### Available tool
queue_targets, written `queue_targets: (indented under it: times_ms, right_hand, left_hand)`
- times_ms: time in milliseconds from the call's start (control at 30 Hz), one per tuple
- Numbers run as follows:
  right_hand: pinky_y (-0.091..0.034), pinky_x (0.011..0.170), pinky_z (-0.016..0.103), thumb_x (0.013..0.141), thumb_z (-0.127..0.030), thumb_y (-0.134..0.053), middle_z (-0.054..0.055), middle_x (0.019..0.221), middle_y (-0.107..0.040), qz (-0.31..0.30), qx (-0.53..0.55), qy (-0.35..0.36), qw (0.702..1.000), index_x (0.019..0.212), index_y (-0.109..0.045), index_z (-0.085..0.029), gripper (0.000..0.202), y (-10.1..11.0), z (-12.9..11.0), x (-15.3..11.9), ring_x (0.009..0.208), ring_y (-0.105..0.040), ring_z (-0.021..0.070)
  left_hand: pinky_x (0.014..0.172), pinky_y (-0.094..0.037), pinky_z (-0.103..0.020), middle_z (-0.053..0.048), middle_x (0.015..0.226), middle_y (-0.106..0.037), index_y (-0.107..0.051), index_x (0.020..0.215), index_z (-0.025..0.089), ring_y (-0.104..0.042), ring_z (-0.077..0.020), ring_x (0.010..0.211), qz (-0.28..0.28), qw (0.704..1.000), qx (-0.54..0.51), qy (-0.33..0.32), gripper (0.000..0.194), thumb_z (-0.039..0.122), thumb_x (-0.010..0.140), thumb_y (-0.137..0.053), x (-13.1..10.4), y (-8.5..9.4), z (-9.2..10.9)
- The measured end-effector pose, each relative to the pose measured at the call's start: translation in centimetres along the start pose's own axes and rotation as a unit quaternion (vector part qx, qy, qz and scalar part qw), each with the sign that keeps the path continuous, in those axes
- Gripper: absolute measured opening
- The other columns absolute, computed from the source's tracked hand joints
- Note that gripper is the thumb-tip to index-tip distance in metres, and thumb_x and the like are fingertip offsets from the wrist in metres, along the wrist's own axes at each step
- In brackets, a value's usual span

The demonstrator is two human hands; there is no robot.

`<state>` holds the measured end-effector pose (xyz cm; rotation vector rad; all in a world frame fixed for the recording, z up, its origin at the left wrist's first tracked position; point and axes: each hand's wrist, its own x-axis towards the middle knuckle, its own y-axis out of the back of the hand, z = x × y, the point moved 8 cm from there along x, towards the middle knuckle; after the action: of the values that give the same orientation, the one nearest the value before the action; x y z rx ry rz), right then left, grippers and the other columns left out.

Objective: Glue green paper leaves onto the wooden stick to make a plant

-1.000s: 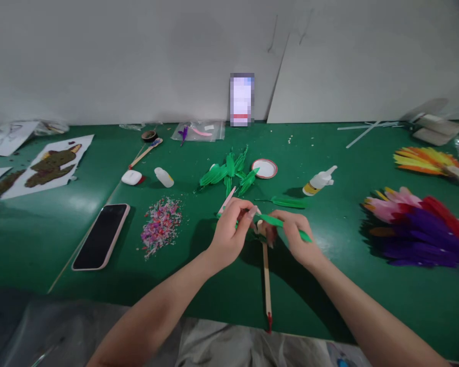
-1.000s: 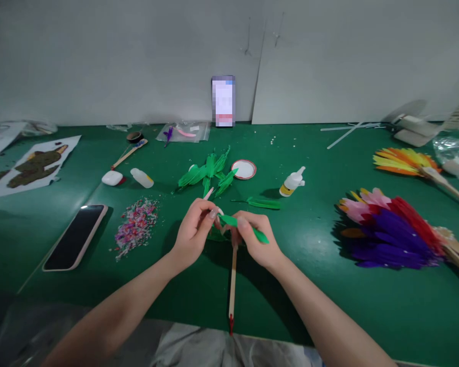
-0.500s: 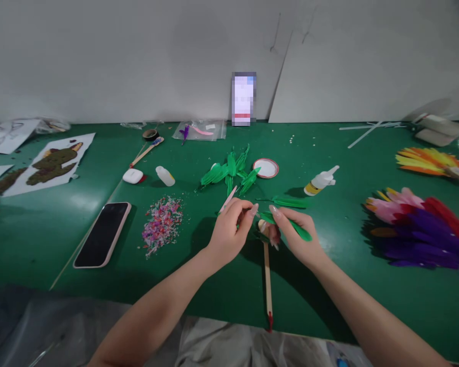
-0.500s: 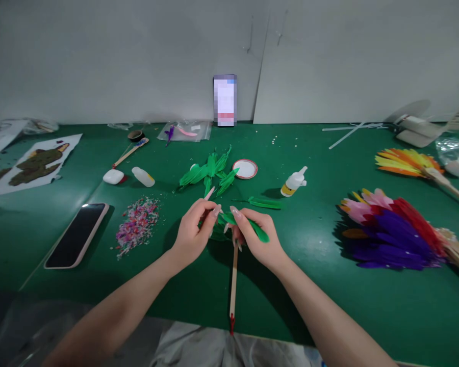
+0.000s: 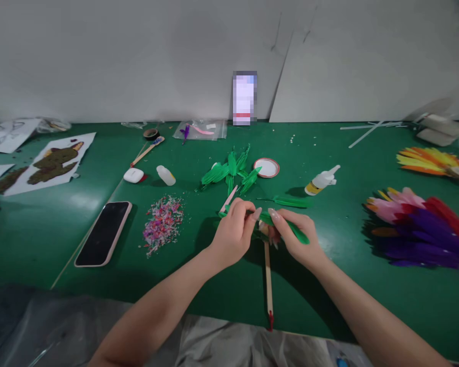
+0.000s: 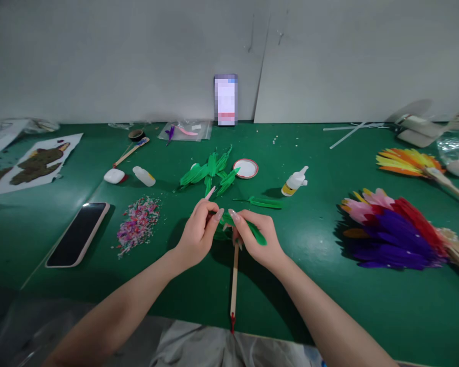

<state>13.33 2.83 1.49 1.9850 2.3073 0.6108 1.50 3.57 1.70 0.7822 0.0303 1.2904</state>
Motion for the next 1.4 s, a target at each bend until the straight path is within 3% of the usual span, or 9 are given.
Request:
queue_targets:
  times_ms: [767,1200,1400]
  right_hand:
    - [-0.041,0.05,0.023,0.091,-0.038,-0.041,-0.001,0.047,-0.051,-0.013,0.0,-0.03,0.999,0.053,-0.05,-0.019,0.043,-0.1,0.3,-0.1,0.044,-0.05,0.0105]
    - [-0.04,0.05,0.021,0.091,-0.035,-0.042,-0.003,0.046,-0.051,-0.012,-0.003,-0.015,1.0,0.055,-0.051,-0.018,0.041,-0.2,0.2,0.0,0.043,-0.05,0.0094]
    - [-0.04,0.051,0.022,0.091,-0.034,-0.042,-0.002,0.047,-0.051,0.001,-0.013,-0.007,1.0,0.054,-0.049,-0.019,0.041,0.1,-0.2,0.0,0.044,-0.05,0.0096]
  left_hand:
    - [0.069,-0.04,-0.027,-0.003,0.082,-0.045,-0.043,0.088,0.018,-0.046,-0.0134,0.074,0.008,0.999,-0.026,0.028,0.015,0.023,0.093,-0.029,-0.2,0.0,-0.1]
    - [0.07,-0.041,-0.027,-0.004,0.084,-0.049,-0.044,0.089,0.018,-0.049,-0.0141,0.078,0.002,0.999,-0.022,0.04,0.016,0.023,0.094,-0.03,0.0,-0.1,-0.6]
    - [0.063,-0.042,-0.026,-0.005,0.091,-0.055,-0.047,0.103,0.019,-0.052,-0.0123,0.071,0.0,0.994,-0.066,0.09,0.019,0.028,0.092,-0.035,0.2,0.2,-0.8]
